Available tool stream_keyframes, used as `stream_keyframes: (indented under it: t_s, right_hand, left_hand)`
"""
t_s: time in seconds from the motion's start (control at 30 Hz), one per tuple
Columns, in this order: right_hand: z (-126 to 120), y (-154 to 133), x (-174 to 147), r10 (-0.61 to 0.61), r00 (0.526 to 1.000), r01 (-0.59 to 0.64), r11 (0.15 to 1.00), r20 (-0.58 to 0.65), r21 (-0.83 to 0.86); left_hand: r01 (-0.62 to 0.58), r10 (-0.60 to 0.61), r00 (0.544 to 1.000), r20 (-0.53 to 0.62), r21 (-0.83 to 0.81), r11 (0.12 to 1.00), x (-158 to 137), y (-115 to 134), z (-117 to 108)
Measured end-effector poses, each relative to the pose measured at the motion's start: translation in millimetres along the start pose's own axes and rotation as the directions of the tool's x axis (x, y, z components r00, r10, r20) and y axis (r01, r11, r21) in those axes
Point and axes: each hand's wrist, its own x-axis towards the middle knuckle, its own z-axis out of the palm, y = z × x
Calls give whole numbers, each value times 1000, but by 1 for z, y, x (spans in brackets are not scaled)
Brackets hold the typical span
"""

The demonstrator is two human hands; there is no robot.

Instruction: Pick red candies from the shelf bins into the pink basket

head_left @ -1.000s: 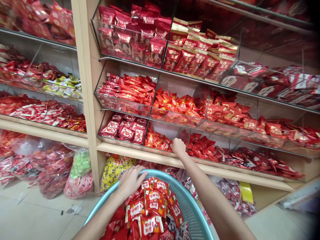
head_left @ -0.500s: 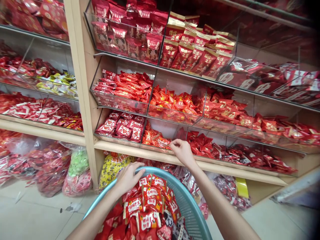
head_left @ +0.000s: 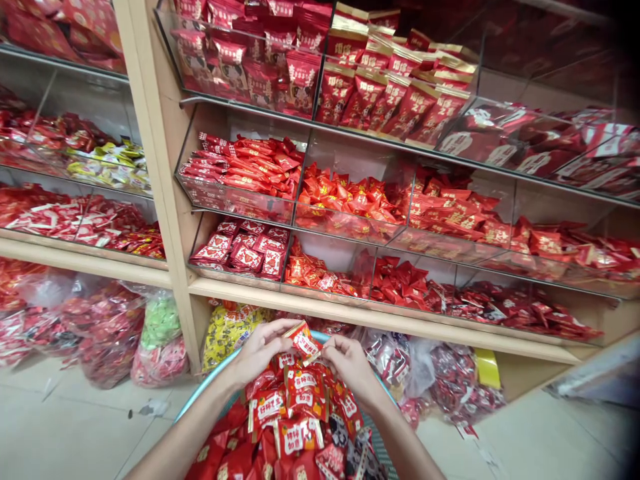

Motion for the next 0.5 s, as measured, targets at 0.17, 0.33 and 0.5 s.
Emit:
stream_keyframes:
  t_s: [0.17,0.33,0.5]
  right_hand:
    - [3,15,0,-65,998,64,996,-5,-69]
    - [7,14,-6,-88,994,90,995,66,-34]
    - [4,9,-11,-97,993,93,994,72,60]
  left_hand:
    - [16,-8,995,-103,82,997,8,-9,3]
    - [76,-69,989,-129,49,996,8,-12,2]
    - [44,-38,988,-150,35,998,9,-9,3]
